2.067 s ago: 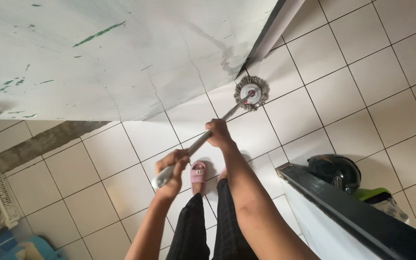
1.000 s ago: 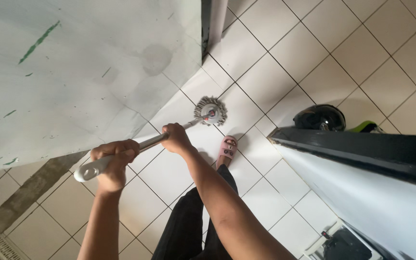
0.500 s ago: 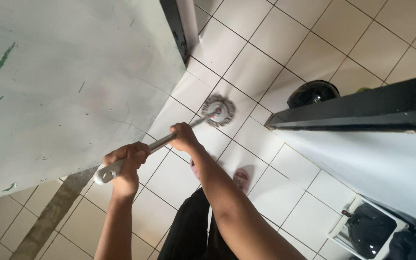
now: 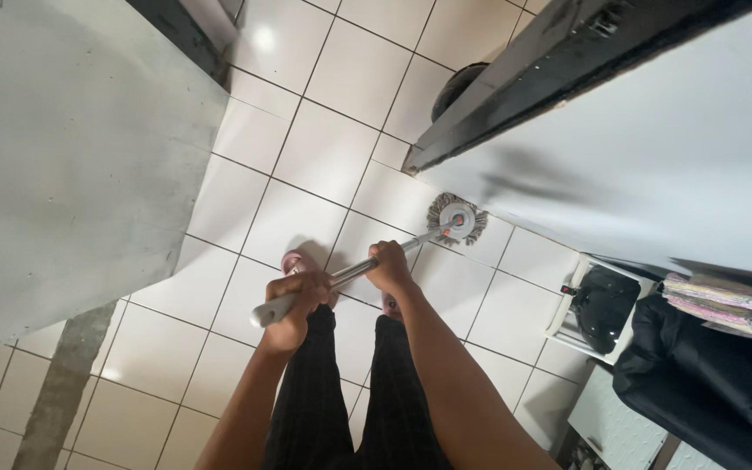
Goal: The person mops a tiled floor using a spin mop, moving systematically across the room and around furniture and storage items. The mop is used with both hands to cover different sections of the floor.
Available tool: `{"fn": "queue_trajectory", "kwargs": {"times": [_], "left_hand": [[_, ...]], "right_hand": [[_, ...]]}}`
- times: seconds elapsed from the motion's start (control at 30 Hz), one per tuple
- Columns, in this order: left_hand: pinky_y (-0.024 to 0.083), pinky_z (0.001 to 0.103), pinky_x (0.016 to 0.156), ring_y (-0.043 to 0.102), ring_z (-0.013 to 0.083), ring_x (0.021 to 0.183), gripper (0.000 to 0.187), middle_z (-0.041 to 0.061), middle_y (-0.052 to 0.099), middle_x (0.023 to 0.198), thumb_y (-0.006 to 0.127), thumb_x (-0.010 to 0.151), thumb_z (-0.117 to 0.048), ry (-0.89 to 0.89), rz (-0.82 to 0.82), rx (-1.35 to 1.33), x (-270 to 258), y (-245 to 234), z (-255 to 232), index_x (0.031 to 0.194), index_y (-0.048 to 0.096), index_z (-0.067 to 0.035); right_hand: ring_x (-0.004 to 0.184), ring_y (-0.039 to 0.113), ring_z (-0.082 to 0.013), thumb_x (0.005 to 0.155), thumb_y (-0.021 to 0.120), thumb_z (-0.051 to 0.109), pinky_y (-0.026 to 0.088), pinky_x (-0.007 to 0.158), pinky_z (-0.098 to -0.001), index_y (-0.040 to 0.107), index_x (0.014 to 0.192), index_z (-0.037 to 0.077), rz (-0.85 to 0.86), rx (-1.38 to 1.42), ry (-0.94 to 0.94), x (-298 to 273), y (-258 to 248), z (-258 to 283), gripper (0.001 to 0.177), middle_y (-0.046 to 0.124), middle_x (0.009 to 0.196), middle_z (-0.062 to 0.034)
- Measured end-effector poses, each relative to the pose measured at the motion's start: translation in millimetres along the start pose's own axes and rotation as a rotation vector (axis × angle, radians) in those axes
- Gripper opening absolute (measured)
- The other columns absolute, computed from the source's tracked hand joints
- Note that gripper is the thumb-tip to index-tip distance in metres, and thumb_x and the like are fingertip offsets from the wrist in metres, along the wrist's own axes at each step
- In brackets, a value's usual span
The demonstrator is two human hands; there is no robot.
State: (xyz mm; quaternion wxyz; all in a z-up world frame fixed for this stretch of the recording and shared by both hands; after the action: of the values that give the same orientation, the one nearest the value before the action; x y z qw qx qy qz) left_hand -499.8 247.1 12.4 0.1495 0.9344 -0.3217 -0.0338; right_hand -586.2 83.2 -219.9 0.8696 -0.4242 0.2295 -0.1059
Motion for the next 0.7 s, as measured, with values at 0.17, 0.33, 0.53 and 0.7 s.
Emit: {"fn": "queue_trajectory", "kwargs": {"times": [0.17, 0.33, 0.53, 0.7], "left_hand": [[0.047, 0.034, 0.065, 0.053, 0.0199, 0.062, 0.020, 0.012, 0.058, 0.067, 0.050, 0.083, 0.005, -0.044, -0.185, 0.187, -9, -10, -48, 0.063, 0.051, 0.002], [0.047, 0.035, 0.066, 0.048, 0.0183, 0.062, 0.028, 0.007, 0.043, 0.061, 0.050, 0.084, 0.008, 0.082, -0.220, 0.211, -19, 0, -89, 0.062, 0.037, -0.003], [0.042, 0.030, 0.057, 0.048, 0.0182, 0.056, 0.026, 0.009, 0.048, 0.058, 0.050, 0.080, 0.008, -0.053, -0.032, 0.117, -11, 33, -40, 0.058, 0.040, -0.003], [0.054, 0.037, 0.078, 0.063, 0.0258, 0.072, 0.024, 0.016, 0.067, 0.083, 0.053, 0.095, -0.005, -0.010, 0.163, 0.079, -47, 118, 52, 0.073, 0.060, 0.002]], "right_hand": [[0.083, 0.067, -0.0396, 0.075, 0.074, 0.018, 0.054, 0.076, -0.0462, 0.066, 0.071, 0.005, 0.077, 0.124, -0.118, 20, -3, 60, 0.015, 0.069, 0.078, -0.0198], [0.074, 0.068, -0.0380, 0.070, 0.070, 0.016, 0.054, 0.068, -0.0477, 0.061, 0.068, 0.003, 0.255, 0.321, -0.191, 36, -17, 117, 0.016, 0.068, 0.074, -0.0181], [0.078, 0.068, -0.0386, 0.074, 0.075, 0.022, 0.053, 0.072, -0.0478, 0.063, 0.069, 0.006, 0.093, 0.321, -0.099, -2, -34, 44, 0.020, 0.069, 0.076, -0.0171], [0.081, 0.071, -0.0365, 0.071, 0.076, 0.018, 0.055, 0.077, -0.0468, 0.073, 0.076, 0.012, 0.118, 0.162, 0.089, -87, -42, -113, 0.008, 0.071, 0.079, -0.0171]]}}
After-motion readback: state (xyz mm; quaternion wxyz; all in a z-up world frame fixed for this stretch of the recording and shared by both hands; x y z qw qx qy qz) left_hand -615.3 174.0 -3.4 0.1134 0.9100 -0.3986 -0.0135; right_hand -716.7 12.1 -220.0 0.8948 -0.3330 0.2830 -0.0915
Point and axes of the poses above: each hand's wrist, its own x-axis towards the middle knuckle, its own y-axis out of the palm, z = x × y, the point moved 9 cm from there along x, towards the middle knuckle
